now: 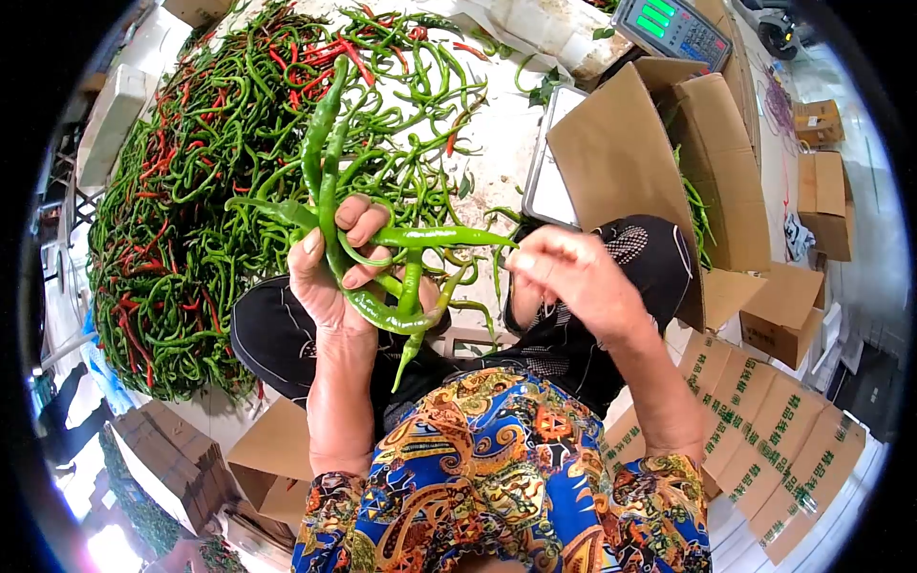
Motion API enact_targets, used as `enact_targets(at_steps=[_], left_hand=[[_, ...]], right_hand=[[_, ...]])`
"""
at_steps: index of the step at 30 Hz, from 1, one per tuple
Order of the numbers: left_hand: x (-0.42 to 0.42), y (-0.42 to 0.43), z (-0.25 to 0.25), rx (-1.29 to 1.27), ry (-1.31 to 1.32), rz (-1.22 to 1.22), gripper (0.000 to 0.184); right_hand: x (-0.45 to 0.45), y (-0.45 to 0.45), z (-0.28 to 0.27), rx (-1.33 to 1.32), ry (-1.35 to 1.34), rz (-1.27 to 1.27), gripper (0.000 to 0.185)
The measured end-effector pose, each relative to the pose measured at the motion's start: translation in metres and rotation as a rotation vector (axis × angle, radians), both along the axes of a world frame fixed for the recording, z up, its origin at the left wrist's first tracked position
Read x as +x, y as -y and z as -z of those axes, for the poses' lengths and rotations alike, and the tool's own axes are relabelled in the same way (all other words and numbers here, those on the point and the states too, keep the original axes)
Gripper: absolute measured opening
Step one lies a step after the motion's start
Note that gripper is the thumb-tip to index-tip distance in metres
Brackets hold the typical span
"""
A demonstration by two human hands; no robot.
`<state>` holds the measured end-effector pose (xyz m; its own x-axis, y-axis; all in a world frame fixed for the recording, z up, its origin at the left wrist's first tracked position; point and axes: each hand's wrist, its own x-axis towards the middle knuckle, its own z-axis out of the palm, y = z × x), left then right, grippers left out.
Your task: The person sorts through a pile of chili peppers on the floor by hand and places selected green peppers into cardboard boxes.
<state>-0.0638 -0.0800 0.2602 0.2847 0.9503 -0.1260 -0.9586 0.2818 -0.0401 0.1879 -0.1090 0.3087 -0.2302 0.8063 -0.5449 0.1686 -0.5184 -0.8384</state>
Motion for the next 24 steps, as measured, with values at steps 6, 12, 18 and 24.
enact_targets(at_steps=[6,12,18,24], left_hand=[[0.003,0.0,0.0,0.044,-0.044,0.008,0.048],[0.003,0.0,-0.008,0.215,-0.117,0.009,0.067],[0.005,-0.001,-0.008,0.179,-0.122,-0.019,0.073],[0.004,-0.002,-0.008,0.186,-0.128,-0.012,0.072]], right_hand=[[-0.042,0.03,0.021,-0.181,-0.383,-0.08,0.03],[-0.059,0.031,-0.005,-0.214,-0.482,0.053,0.023],[-0.063,0.033,-0.006,-0.22,-0.375,0.046,0.019],[-0.065,0.038,0.002,-0.204,-0.465,0.109,0.019]])
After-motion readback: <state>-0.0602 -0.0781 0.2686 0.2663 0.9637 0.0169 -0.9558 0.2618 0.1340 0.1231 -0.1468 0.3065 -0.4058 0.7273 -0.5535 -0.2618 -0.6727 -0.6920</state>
